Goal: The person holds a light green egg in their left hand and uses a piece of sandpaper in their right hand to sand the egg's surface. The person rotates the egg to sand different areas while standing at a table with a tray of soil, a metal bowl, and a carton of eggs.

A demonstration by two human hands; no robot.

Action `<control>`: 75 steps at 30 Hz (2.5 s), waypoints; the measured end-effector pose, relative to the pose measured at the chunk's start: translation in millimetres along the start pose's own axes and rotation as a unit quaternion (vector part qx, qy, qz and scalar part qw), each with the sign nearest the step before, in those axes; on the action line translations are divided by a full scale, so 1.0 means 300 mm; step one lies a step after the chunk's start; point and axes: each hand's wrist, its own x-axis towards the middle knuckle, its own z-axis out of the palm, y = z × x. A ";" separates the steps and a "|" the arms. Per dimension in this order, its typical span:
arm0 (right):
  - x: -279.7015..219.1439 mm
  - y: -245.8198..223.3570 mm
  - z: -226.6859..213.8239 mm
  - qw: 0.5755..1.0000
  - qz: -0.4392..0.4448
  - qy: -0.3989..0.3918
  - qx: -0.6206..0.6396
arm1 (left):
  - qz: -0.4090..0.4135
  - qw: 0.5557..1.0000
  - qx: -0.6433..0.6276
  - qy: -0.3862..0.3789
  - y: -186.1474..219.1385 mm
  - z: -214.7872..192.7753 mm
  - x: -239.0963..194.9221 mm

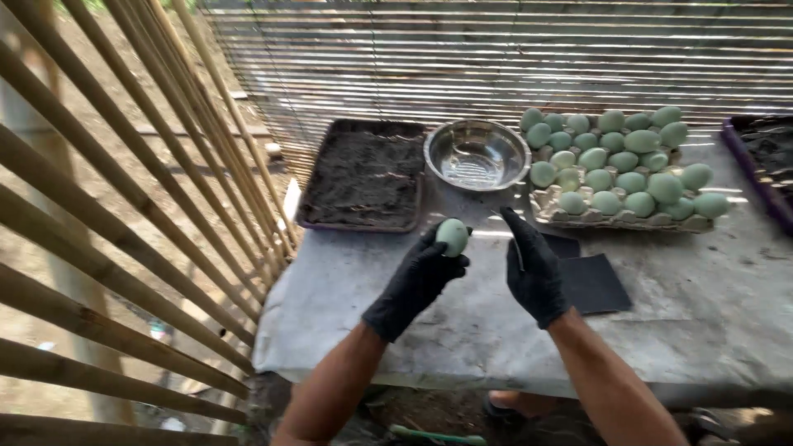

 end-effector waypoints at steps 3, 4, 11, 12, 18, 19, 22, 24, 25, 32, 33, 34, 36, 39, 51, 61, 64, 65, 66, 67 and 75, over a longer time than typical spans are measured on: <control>-0.001 0.011 0.007 1.000 -0.003 -0.011 -0.003 | 0.022 0.999 0.046 -0.008 0.012 0.024 -0.006; 0.004 0.024 -0.012 1.000 -0.007 -0.013 -0.013 | 0.021 0.999 0.039 -0.016 0.007 0.046 -0.015; -0.001 0.054 -0.024 0.998 0.022 -0.006 0.057 | 0.046 0.991 0.090 -0.091 0.005 0.043 -0.058; -0.003 0.058 -0.024 0.997 0.030 -0.002 0.070 | 0.049 0.990 0.093 -0.098 0.004 0.039 -0.058; 0.002 0.065 -0.037 0.998 0.043 -0.017 0.046 | 0.044 0.987 0.146 -0.057 -0.046 -0.051 0.035; 0.003 0.056 -0.024 0.998 0.035 -0.009 0.055 | 0.053 0.985 0.156 -0.058 -0.022 -0.034 0.009; 0.019 0.051 -0.013 0.998 0.042 -0.009 0.053 | 0.051 0.986 0.151 -0.057 0.016 0.020 -0.027; 0.008 0.056 -0.022 0.996 0.049 -0.013 0.067 | 0.044 0.983 0.173 -0.035 0.005 0.034 -0.044; 0.005 0.054 -0.029 0.996 0.056 -0.017 0.063 | 0.037 0.985 0.168 -0.032 -0.002 0.036 -0.042; -0.004 0.055 -0.023 0.993 0.058 -0.039 0.094 | -0.033 0.975 0.214 0.043 0.018 0.049 -0.057; 0.003 0.063 -0.023 0.993 0.054 -0.037 0.095 | -0.061 0.973 0.213 0.058 0.025 0.054 -0.043; 0.001 0.067 -0.019 0.993 0.055 -0.036 0.095 | -0.063 0.973 0.214 0.057 0.025 0.052 -0.042; -0.005 0.073 -0.012 0.993 0.055 -0.030 0.100 | -0.075 0.979 0.176 0.066 0.025 0.048 -0.043; -0.005 0.061 -0.015 0.993 0.057 -0.030 0.102 | -0.074 0.985 0.155 0.023 0.045 0.063 -0.066; -0.035 0.135 -0.001 0.991 0.100 -0.033 0.077 | -0.091 0.973 0.203 -0.062 0.066 0.132 -0.132; -0.059 0.192 0.008 0.987 0.152 -0.023 0.054 | -0.039 0.958 0.283 -0.033 0.073 0.149 -0.157; -0.055 0.207 -0.010 0.986 0.155 -0.028 0.047 | -0.034 0.954 0.295 -0.037 0.067 0.165 -0.162; -0.058 0.200 -0.006 0.986 0.156 -0.030 0.053 | -0.039 0.952 0.301 -0.038 0.074 0.168 -0.171; -0.061 0.192 -0.003 0.985 0.157 -0.032 0.059 | -0.043 0.950 0.306 -0.038 0.080 0.171 -0.181; -0.058 0.187 -0.003 0.985 0.160 -0.033 0.057 | -0.047 0.951 0.305 -0.039 0.085 0.182 -0.192; -0.046 0.176 -0.003 0.985 0.159 -0.029 0.058 | -0.066 0.947 0.314 0.002 0.049 0.121 -0.130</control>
